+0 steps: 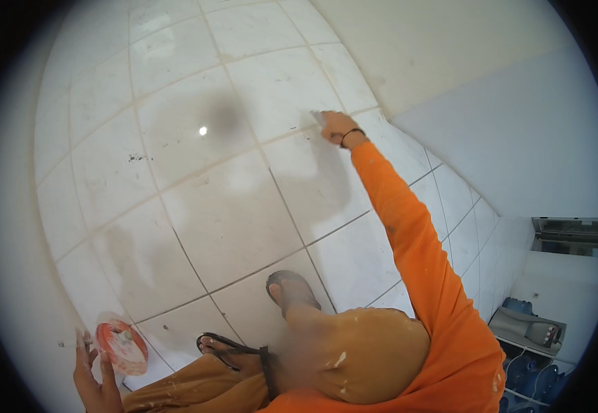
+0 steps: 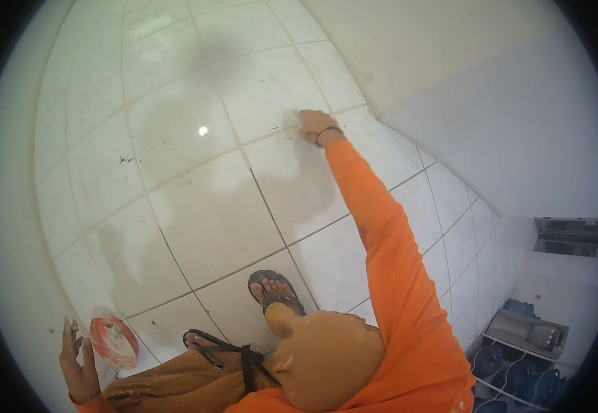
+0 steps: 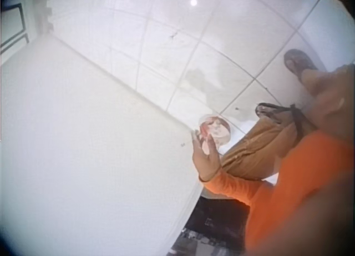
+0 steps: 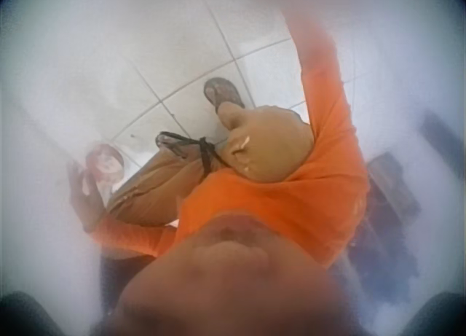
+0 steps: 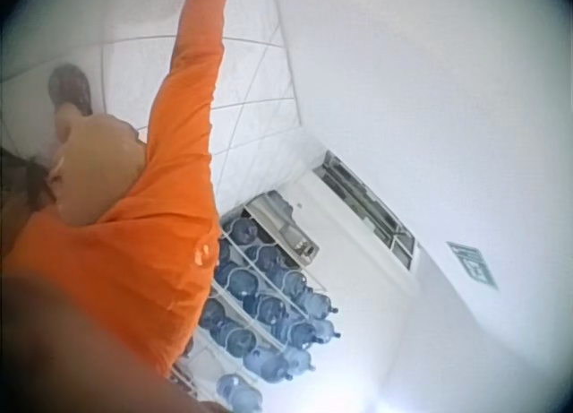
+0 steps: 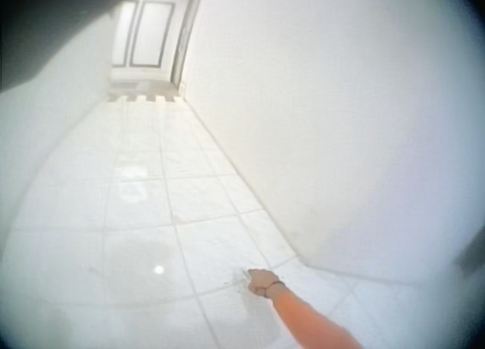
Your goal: The person applies white grout to the gaps between white floor tiles using a small trowel and a plastic scraper. They repeatedly scoop grout from a bucket and spread it along the tile joints, smoothing the surface as they work.
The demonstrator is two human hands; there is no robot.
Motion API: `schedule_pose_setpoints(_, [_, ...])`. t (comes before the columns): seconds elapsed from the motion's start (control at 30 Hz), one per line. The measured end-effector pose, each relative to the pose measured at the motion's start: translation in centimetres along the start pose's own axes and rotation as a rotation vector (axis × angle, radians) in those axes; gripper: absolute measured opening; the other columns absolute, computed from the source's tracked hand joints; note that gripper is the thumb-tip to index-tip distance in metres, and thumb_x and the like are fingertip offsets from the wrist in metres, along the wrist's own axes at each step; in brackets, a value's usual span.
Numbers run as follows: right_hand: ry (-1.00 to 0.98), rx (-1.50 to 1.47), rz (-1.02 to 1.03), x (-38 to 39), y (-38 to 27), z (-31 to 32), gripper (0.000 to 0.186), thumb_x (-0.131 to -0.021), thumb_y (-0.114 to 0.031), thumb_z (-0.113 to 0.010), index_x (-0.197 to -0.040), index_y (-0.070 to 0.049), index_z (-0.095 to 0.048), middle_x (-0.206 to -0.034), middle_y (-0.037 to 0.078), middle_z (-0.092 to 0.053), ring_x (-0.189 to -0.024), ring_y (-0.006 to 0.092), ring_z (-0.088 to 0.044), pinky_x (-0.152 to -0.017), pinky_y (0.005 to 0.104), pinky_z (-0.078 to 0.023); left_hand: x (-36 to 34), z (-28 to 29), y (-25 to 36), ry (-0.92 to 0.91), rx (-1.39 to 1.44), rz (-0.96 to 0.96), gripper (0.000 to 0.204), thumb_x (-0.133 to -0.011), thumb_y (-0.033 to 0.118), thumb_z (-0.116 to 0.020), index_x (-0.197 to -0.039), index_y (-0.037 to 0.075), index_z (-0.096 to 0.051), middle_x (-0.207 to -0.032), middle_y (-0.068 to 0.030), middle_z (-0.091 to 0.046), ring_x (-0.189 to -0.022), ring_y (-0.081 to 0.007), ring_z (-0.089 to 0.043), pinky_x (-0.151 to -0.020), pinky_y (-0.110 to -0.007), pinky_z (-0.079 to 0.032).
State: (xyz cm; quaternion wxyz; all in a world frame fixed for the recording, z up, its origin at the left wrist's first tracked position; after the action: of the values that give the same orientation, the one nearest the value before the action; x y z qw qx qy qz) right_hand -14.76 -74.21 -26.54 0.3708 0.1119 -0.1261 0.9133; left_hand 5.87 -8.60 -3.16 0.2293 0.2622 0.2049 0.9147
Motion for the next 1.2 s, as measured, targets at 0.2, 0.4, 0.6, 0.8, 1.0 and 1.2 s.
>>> schedule_pose_setpoints(0.2, [-0.073, -0.585, -0.300, -1.7, 9.7, 0.3, 0.036, -0.082, -0.011, -0.053, -0.114, 0.004, -0.059, -0.088, 0.020, -0.070, -0.063, 0.0322, -0.069, -0.055, 0.0385, -0.059, 0.8, 1.1, -0.1, -0.028, -0.251, 0.365, 0.050, -0.102, 0.029, -0.056, -0.145, 0.004, -0.050, -0.144, -0.0213, -0.053, -0.134, -0.0328, -0.051, -0.112, -0.037, -0.039])
schedule_pose_setpoints(0.4, [0.188, -0.328, -0.139, 0.0, 12.7, 2.6, 0.042, -0.080, -0.009, -0.053, -0.120, 0.005, -0.058, -0.088, 0.020, -0.069, -0.065, 0.0313, -0.071, -0.056, 0.0390, -0.062, -0.1, 0.3, 0.7, -0.056, -0.238, 0.338, 0.050, -0.102, 0.027, -0.056, -0.144, 0.000, -0.049, -0.145, -0.0221, -0.052, -0.135, -0.0328, -0.050, -0.111, -0.038, -0.040])
schedule_pose_setpoints(0.6, [-0.051, -0.418, -0.287, -0.3, 12.0, 1.0, 0.044, -0.081, -0.008, -0.052, -0.124, 0.003, -0.058, -0.096, 0.022, -0.070, -0.067, 0.0317, -0.071, -0.055, 0.0391, -0.061, -0.6, -0.2, 0.7, -0.086, -0.215, 0.343, 0.051, -0.102, 0.028, -0.055, -0.145, 0.001, -0.049, -0.144, -0.0215, -0.053, -0.133, -0.0330, -0.053, -0.109, -0.039, -0.042])
schedule_pose_setpoints(0.8, [-0.053, -0.142, -0.229, -3.0, 12.9, 3.2, 0.053, -0.079, -0.007, -0.053, -0.132, -0.006, -0.057, -0.099, 0.019, -0.072, -0.078, 0.0325, -0.073, -0.066, 0.0411, -0.060, -1.5, -1.1, 1.1, -0.115, -0.145, 0.410, 0.050, -0.103, 0.026, -0.054, -0.145, 0.000, -0.048, -0.143, -0.0209, -0.055, -0.130, -0.0335, -0.055, -0.108, -0.039, -0.043])
schedule_pose_setpoints(1.0, [-0.117, 0.103, -0.176, -2.6, 8.1, 2.7, 0.069, -0.073, -0.001, -0.047, -0.139, -0.019, -0.058, -0.105, 0.017, -0.072, -0.091, 0.0324, -0.070, -0.079, 0.0419, -0.056, -1.6, -0.8, 0.9, -0.109, -0.186, 0.377, 0.049, -0.103, 0.027, -0.053, -0.143, -0.002, -0.050, -0.144, -0.0217, -0.053, -0.135, -0.0336, -0.050, -0.110, -0.040, -0.041])
schedule_pose_setpoints(1.2, [0.209, 0.312, 0.072, 0.7, 8.4, -1.3, 0.064, -0.090, -0.006, -0.042, -0.150, -0.030, -0.043, -0.125, 0.013, -0.065, -0.100, 0.0326, -0.069, -0.081, 0.0442, -0.056, -2.6, -1.9, 2.3, -0.161, -0.182, 0.370, 0.050, -0.103, 0.029, -0.053, -0.143, -0.002, -0.049, -0.146, -0.0221, -0.051, -0.138, -0.0351, -0.046, -0.111, -0.041, -0.039])
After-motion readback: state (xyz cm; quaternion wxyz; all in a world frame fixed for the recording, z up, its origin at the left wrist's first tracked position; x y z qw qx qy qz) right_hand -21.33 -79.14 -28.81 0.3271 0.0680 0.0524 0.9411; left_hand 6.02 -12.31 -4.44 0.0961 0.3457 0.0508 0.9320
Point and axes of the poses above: each hand's wrist, its own x-axis away from the middle knuckle, its own z-axis out of the back of the hand, y = z × x, the point moved 9 cm from there along -x, towards the middle knuckle
